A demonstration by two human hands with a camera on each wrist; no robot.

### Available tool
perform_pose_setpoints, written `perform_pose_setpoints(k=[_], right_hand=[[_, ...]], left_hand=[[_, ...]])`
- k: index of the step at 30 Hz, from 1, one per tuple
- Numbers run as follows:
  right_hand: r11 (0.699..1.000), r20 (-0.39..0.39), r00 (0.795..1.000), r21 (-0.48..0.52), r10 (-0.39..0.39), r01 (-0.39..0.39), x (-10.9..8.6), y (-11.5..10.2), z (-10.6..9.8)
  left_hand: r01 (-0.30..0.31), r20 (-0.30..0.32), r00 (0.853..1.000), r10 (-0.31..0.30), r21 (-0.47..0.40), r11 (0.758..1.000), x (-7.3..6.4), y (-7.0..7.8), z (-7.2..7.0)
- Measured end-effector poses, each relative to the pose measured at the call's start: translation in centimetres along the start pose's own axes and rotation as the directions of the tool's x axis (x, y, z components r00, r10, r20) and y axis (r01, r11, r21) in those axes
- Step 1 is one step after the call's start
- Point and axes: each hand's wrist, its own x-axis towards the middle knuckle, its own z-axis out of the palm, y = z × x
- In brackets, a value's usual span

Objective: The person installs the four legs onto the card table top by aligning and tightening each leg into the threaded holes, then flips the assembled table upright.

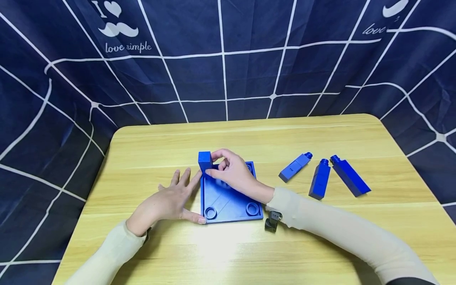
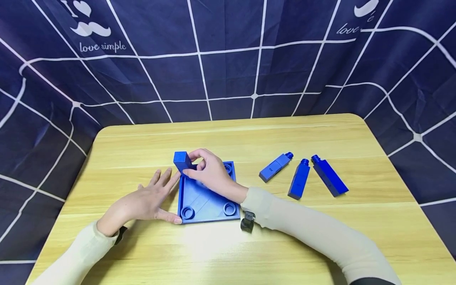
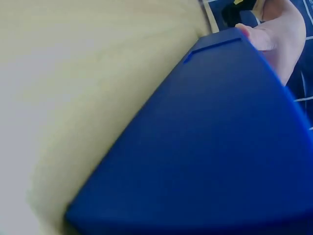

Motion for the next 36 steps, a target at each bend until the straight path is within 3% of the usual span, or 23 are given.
perform_pose_setpoints(k=[10, 25, 36], right_hand=[[1.0, 0.027, 0.999, 0.0, -0.022, 0.022, -0.5, 0.2, -0.8], [0.996, -0.06, 0.998, 0.083, -0.034, 0.039, -3.3, -0.4, -3.2], [0.988, -0.186, 0.977, 0.086, -0.107, 0.125, -6.2, 0.1, -7.0]], left_hand=[[0.034, 0.035, 0.999, -0.034, 0.008, 0.999, 0.1, 0.1, -0.1], [0.036, 0.047, 0.998, -0.036, 0.005, 0.999, 0.2, 0.2, -0.2], [0.037, 0.056, 0.998, -0.038, 0.01, 0.999, 0.2, 0.2, -0.3]])
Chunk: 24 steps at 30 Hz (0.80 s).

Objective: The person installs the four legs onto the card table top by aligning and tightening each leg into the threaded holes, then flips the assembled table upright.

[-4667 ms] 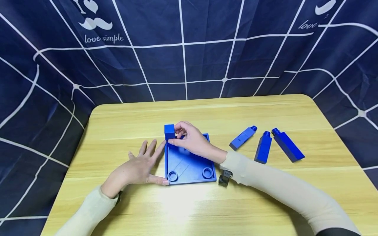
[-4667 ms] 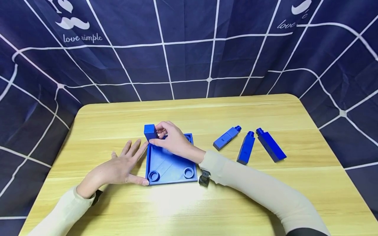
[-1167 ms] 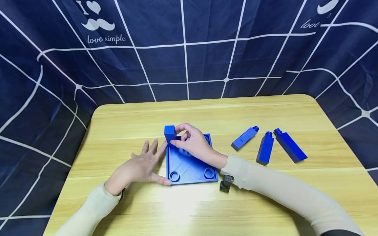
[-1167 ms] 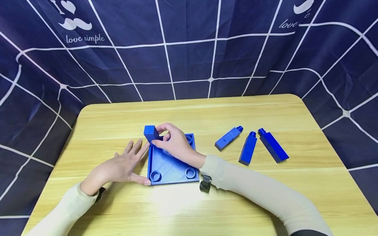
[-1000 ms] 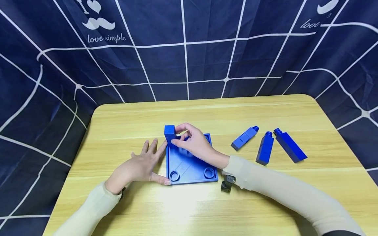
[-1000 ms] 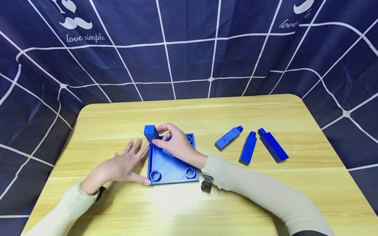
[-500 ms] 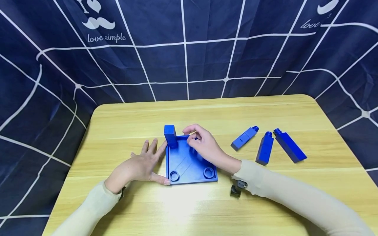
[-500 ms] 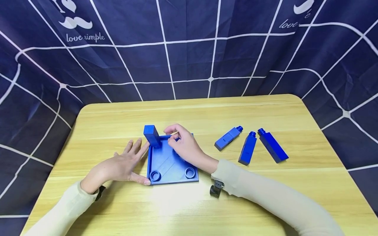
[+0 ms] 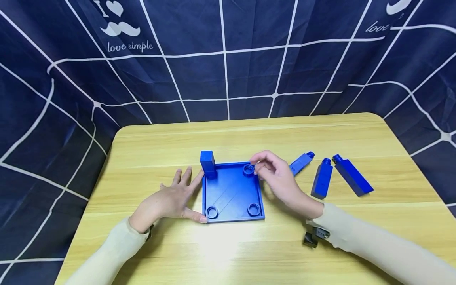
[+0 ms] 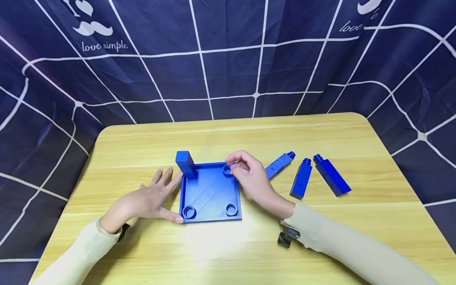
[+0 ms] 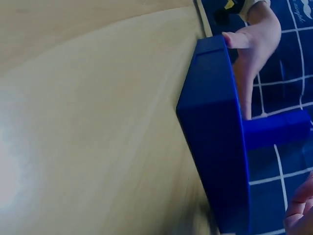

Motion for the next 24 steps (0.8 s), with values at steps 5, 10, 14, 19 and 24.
perform_pose_setpoints(k=[5, 10, 14, 19, 24], right_hand=[[0.998, -0.074, 0.995, 0.014, -0.061, 0.062, -0.5, -0.4, -2.3], [0.995, -0.123, 0.99, 0.066, -0.064, 0.073, -1.3, -0.9, -4.3], [0.99, -0.179, 0.982, 0.112, -0.066, 0.087, -1.9, -1.1, -6.1], [0.972, -0.248, 0.968, 0.21, -0.05, 0.104, -2.4, -1.3, -8.3], [0.959, -0.293, 0.956, 0.26, -0.033, 0.113, -3.2, -1.3, -10.2]], left_hand=[[0.011, 0.011, 1.0, -0.011, -0.004, 1.0, -0.1, 0.1, -0.2], [0.01, 0.024, 1.0, -0.01, -0.014, 1.0, -0.1, 0.2, -0.2], [0.019, 0.029, 0.999, -0.019, -0.011, 1.0, 0.0, 0.2, -0.2], [0.02, 0.023, 1.0, -0.02, -0.006, 1.0, -0.1, 0.1, -0.1], [0.011, 0.015, 1.0, -0.011, -0.005, 1.0, 0.0, 0.1, 0.0]])
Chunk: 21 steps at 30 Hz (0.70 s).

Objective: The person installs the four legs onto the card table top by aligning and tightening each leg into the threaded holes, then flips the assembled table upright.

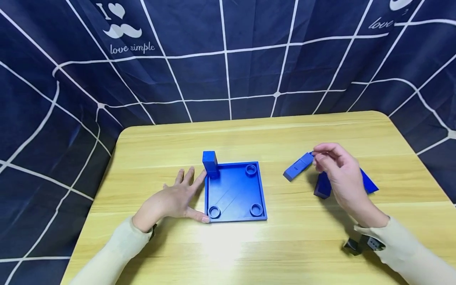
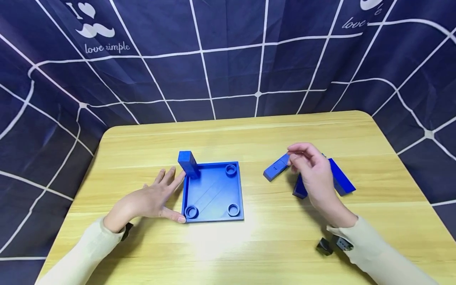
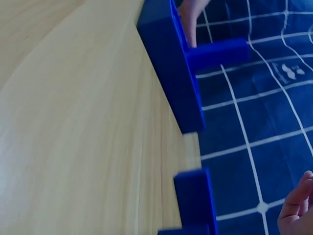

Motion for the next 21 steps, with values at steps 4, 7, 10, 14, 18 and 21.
perform_pose_setpoints(k=[4, 7, 10, 14, 18, 21], right_hand=[[0.999, -0.042, 0.999, 0.028, 0.02, -0.018, -0.2, -0.4, -1.7], [0.999, -0.064, 0.997, 0.021, 0.039, -0.038, -0.4, -0.7, -2.9], [0.999, -0.086, 0.996, 0.008, 0.034, -0.033, -0.6, -0.9, -3.8], [1.0, -0.143, 0.99, -0.023, -0.007, 0.004, -0.7, -1.1, -4.8], [0.998, -0.192, 0.98, -0.06, -0.048, 0.037, -0.8, -1.3, -5.7], [0.997, -0.206, 0.976, -0.053, -0.064, 0.054, -0.9, -1.2, -6.5]], left_hand=[[0.001, 0.002, 1.0, -0.001, 0.009, 1.0, 0.1, 0.0, 0.0], [0.005, 0.003, 1.0, -0.005, 0.014, 1.0, 0.1, 0.0, 0.1], [0.005, -0.002, 1.0, -0.005, 0.017, 1.0, 0.1, 0.0, 0.3], [-0.001, -0.009, 1.0, 0.001, 0.02, 1.0, 0.3, -0.1, 0.4], [0.005, -0.008, 1.0, -0.005, 0.024, 1.0, 0.3, 0.0, 0.4], [0.011, -0.006, 1.0, -0.011, 0.023, 1.0, 0.3, 0.0, 0.4]])
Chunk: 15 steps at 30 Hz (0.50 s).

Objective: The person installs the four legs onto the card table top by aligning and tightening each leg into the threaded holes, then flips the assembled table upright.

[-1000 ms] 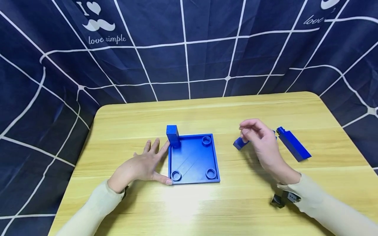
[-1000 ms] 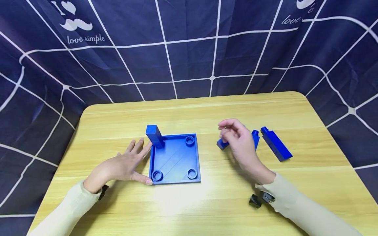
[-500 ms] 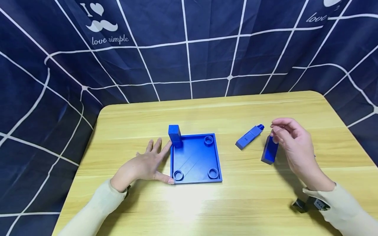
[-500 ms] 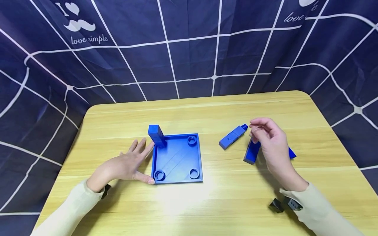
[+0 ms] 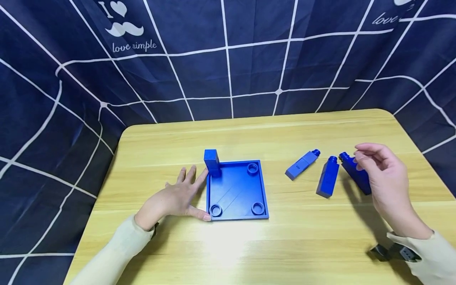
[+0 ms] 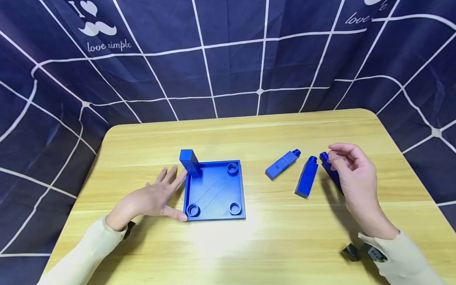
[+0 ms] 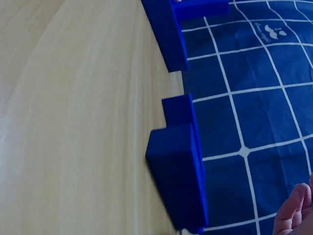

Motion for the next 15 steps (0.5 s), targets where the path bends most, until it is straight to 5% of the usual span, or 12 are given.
perform_pose_setpoints(k=[4, 7, 15], right_hand=[[0.998, -0.027, 0.999, -0.058, 0.018, -0.02, 0.1, 0.1, -1.1], [0.979, -0.048, 0.998, -0.193, 0.05, -0.059, 0.2, 0.1, -2.1], [0.834, -0.06, 0.996, -0.545, 0.067, -0.089, 0.2, 0.6, -4.2]], left_hand=[[0.001, 0.002, 1.0, -0.001, -0.004, 1.0, 0.1, 0.1, 0.0], [-0.003, 0.004, 1.0, 0.003, -0.011, 1.0, 0.1, 0.1, 0.1], [0.0, 0.002, 1.0, 0.001, -0.011, 1.0, 0.0, 0.0, 0.1]])
